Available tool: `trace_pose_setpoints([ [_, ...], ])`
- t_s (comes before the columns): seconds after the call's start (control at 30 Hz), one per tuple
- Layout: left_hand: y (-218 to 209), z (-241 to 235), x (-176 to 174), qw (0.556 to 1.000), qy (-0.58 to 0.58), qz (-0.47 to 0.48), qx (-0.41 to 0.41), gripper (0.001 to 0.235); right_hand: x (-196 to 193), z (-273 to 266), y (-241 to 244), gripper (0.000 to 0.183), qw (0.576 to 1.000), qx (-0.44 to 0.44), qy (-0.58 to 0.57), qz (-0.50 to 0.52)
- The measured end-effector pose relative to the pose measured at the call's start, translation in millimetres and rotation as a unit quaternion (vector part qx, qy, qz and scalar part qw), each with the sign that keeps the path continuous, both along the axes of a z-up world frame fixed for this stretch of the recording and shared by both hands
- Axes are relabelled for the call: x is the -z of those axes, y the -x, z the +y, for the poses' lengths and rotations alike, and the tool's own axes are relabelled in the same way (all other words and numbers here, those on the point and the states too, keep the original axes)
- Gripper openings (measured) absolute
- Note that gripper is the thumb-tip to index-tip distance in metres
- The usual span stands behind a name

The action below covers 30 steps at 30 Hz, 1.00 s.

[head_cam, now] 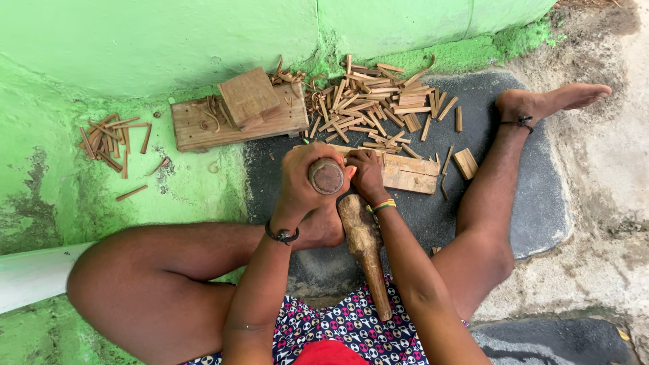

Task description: The person sits on the floor and uses a wooden mallet to strike a chisel, carving small rectangular pieces from a larger block of wood. The person repeatedly positions the chisel and strikes it to produce wood shavings and small cut pieces.

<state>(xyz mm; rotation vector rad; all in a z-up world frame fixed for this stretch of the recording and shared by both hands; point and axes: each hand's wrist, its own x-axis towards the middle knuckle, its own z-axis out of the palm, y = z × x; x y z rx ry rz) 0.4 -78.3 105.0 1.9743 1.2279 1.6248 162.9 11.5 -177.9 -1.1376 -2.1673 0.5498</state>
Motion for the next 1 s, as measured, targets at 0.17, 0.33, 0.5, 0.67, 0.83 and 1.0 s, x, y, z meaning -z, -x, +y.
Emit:
trace_pose_setpoints([
  [0.17,-1.3,2.6,5.6,1.0,-0.006,0.007,-0.004,0.03,-3.2,-2.4,-0.4,0.016,1.0,0.002,0.012,-0.008],
  [0.33,-3.1,4.4,6.9,0.999,0.008,-0.026,0.031,0.028,-10.4,-8.9,-4.2,0.03,1.0,0.02,0.008,-0.012],
  [0.5,-13.3,19.2,20.2,0.994,0.027,-0.07,0.078,0.027,-35.5,-23.9,-56.8,0.042,0.99,0.105,0.083,0.042],
  [0.67,-24.1,50.5,26.0,0.984,-0.011,-0.085,0.157,0.029,-94.7,-68.1,-131.5,0.041,0.957,0.142,0.251,0.038],
  [0.83,-33.3,80.6,46.1,0.977,0.033,-0.1,0.186,0.028,-126.7,-177.5,-133.9,0.063,0.9,0.125,0.418,-0.016],
  [1.0,-28.9,91.3,51.9,0.975,0.04,-0.061,0.211,0.03,-151.8,-208.2,-98.0,0.108,0.876,0.08,0.429,-0.206],
])
